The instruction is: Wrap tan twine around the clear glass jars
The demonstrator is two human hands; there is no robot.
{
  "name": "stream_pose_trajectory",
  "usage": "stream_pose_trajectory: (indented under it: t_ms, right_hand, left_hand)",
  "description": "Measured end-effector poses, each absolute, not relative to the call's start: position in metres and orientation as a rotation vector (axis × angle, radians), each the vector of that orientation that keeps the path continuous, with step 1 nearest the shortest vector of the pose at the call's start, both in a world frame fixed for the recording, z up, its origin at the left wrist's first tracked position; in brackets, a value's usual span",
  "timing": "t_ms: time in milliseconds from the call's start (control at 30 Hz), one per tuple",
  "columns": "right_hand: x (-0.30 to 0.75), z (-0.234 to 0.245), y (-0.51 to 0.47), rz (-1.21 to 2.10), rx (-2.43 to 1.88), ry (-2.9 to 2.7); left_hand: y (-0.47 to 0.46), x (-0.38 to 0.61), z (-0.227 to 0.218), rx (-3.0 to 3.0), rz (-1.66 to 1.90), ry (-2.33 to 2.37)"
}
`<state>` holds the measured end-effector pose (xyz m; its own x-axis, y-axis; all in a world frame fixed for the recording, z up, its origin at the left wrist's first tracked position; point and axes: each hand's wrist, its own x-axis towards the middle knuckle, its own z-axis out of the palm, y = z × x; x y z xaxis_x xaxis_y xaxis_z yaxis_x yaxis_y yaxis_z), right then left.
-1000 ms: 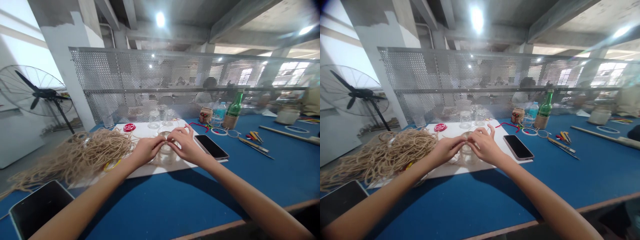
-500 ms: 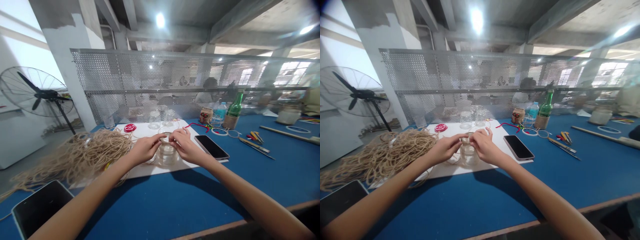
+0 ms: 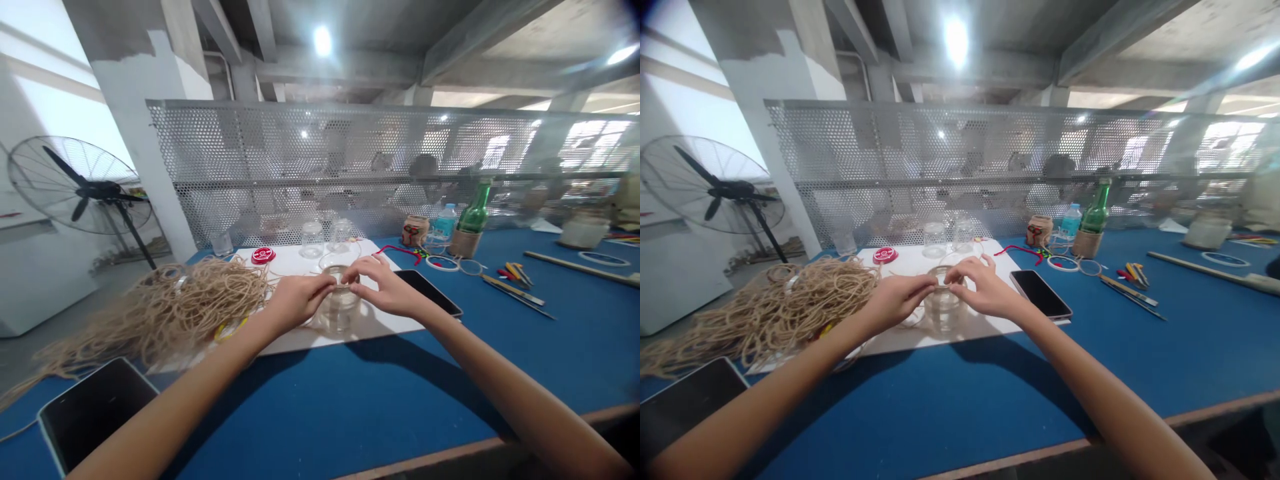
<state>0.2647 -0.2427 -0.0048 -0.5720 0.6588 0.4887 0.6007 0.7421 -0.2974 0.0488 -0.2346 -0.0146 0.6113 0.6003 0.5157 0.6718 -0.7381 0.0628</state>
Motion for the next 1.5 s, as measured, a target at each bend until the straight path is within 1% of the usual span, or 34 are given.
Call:
stream_pose_trajectory:
  t_ms: [167, 233, 367, 500, 733, 1000, 1300, 1500]
  right_hand:
    - [0.253, -0.005, -0.254, -0.069, -0.928, -2.313]
    - [0.251, -0.006, -0.256, -0.098, -0.933, -2.305]
    - [0.254, -0.007, -0.252, -0.023, -0.934, -2.331]
    - [0.256, -0.007, -0.248, 0.033, -0.932, -2.344]
    - [0.256, -0.009, -0.245, 0.021, -0.879, -2.357]
    - [0.259, -0.012, -0.241, 0.086, -0.877, -2.347]
    - [0.259, -0.014, -0.236, 0.097, -0.825, -2.334]
    - [0.260, -0.013, -0.236, 0.087, -0.819, -2.332]
  left_hand:
    - [-0.245, 0.058, -0.012, -2.645, -0.782, -1.133]
    - [-0.247, 0.060, -0.008, -2.657, -0.781, -1.196]
    - [-0.245, 0.056, -0.003, -2.802, -0.796, -1.247]
    - [-0.240, 0.049, -0.002, -2.927, -0.837, -1.180]
    - [-0.234, 0.045, -0.010, -2.716, -0.778, -0.980]
    - [-0.236, 0.050, -0.012, -2.651, -0.791, -0.853]
    - [-0.229, 0.046, -0.009, -2.857, -0.925, -0.861]
    - [-0.226, 0.042, -0.010, -2.885, -0.860, -0.894]
